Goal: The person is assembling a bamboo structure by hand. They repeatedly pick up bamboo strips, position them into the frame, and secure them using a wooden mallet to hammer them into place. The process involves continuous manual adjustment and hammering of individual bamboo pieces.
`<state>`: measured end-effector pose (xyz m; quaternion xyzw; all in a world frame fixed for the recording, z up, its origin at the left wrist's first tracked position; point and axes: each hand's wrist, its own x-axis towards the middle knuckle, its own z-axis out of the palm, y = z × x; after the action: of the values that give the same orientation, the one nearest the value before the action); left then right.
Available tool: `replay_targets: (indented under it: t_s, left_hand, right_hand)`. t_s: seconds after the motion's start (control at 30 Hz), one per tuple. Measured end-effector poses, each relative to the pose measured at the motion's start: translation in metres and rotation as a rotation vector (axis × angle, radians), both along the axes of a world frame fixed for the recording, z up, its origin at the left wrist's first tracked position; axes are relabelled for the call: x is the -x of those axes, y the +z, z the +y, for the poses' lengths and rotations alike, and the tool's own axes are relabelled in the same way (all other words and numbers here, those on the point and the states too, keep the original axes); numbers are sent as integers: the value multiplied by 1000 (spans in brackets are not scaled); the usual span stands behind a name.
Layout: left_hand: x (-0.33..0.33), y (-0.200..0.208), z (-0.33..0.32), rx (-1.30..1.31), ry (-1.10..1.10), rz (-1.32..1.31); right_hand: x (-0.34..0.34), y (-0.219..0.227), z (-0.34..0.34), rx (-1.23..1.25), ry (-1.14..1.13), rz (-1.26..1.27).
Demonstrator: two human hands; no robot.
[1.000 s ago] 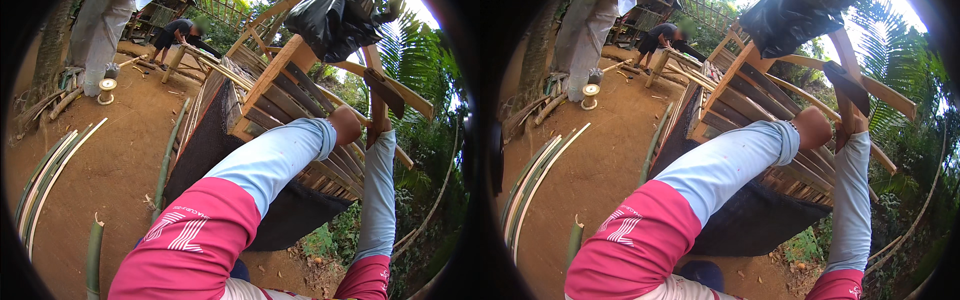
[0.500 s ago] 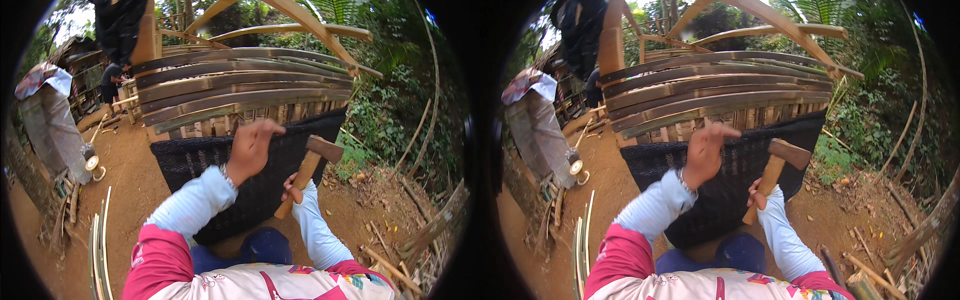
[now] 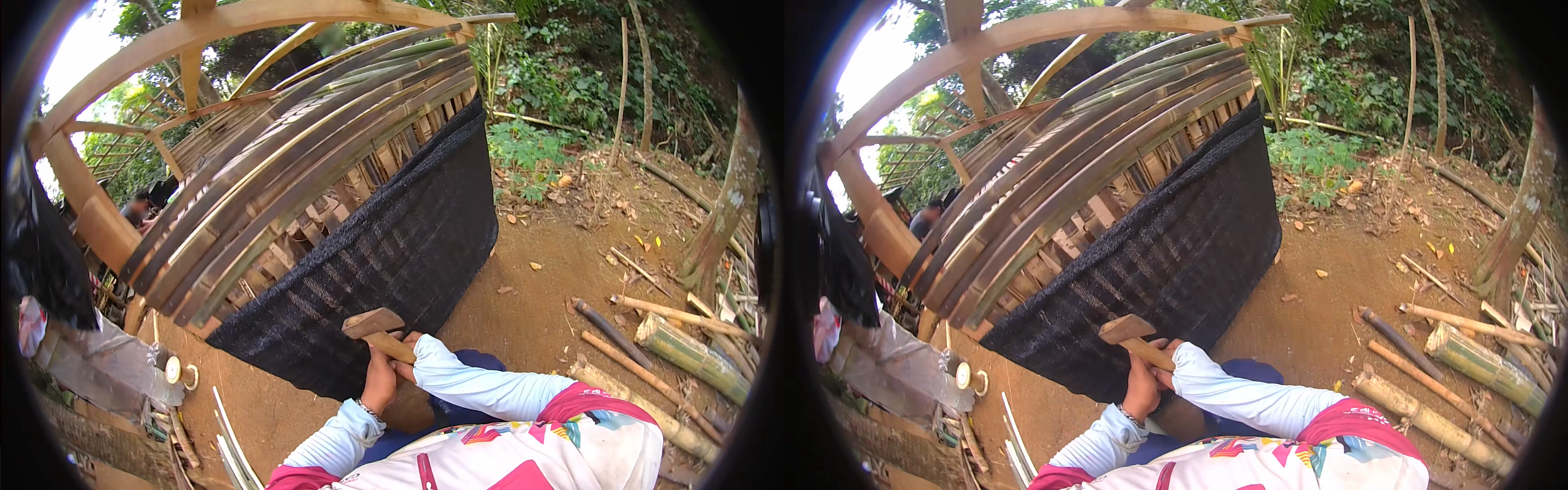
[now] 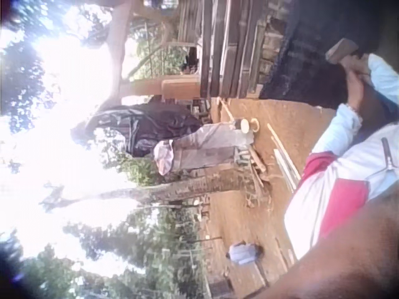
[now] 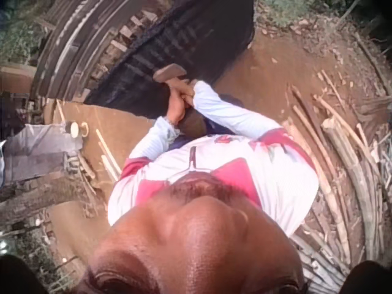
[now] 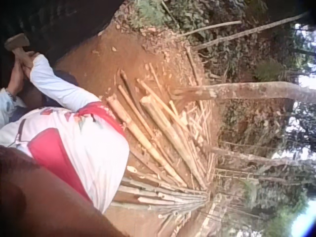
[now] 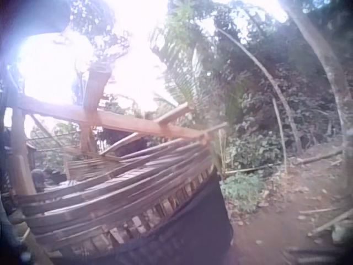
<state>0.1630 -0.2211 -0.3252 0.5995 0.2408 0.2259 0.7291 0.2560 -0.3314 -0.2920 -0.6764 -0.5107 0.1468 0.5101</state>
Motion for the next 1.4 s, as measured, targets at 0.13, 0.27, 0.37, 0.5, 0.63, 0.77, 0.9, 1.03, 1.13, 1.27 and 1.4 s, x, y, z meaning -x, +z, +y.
replay_targets:
  t_s: [0.13, 0.27, 0.37, 0.5, 0.63, 0.77, 0.9, 1.03, 1.13, 1.27, 1.4]
  left_hand:
    - [19, 50, -12, 142, -6, 126]
    - [28, 87, -25, 270, -24, 169]
    - [34, 117, -36, 212, -70, 158]
    - [49, 151, -42, 99, -135, 306]
    - [65, 157, -48, -168, -206, 384]
    - [66, 218, -68, 32, -258, 352]
    - [81, 248, -76, 391, -303, 298]
    - [103, 262, -92, 697, -296, 190]
    - [119, 281, -102, 938, -254, 157]
    - [135, 304, -107, 1081, -226, 146]
    - [149, 293, -111, 1127, -206, 68]
  right_hand:
    - [9, 13, 4, 396, 9, 81]
    - [19, 73, -17, 404, -3, 276]
    - [20, 124, -24, 533, -17, 313]
    - [26, 175, -37, 580, -47, 402]
    - [38, 222, -48, 686, -92, 298]
    - [50, 237, -60, 775, -105, 297]
    - [76, 266, -73, 470, -182, 585]
    - [100, 337, -75, 623, -247, 724]
    - [115, 361, -82, 674, -261, 679]
    - [130, 319, -102, 469, -180, 453]
    - [143, 334, -107, 348, -154, 548]
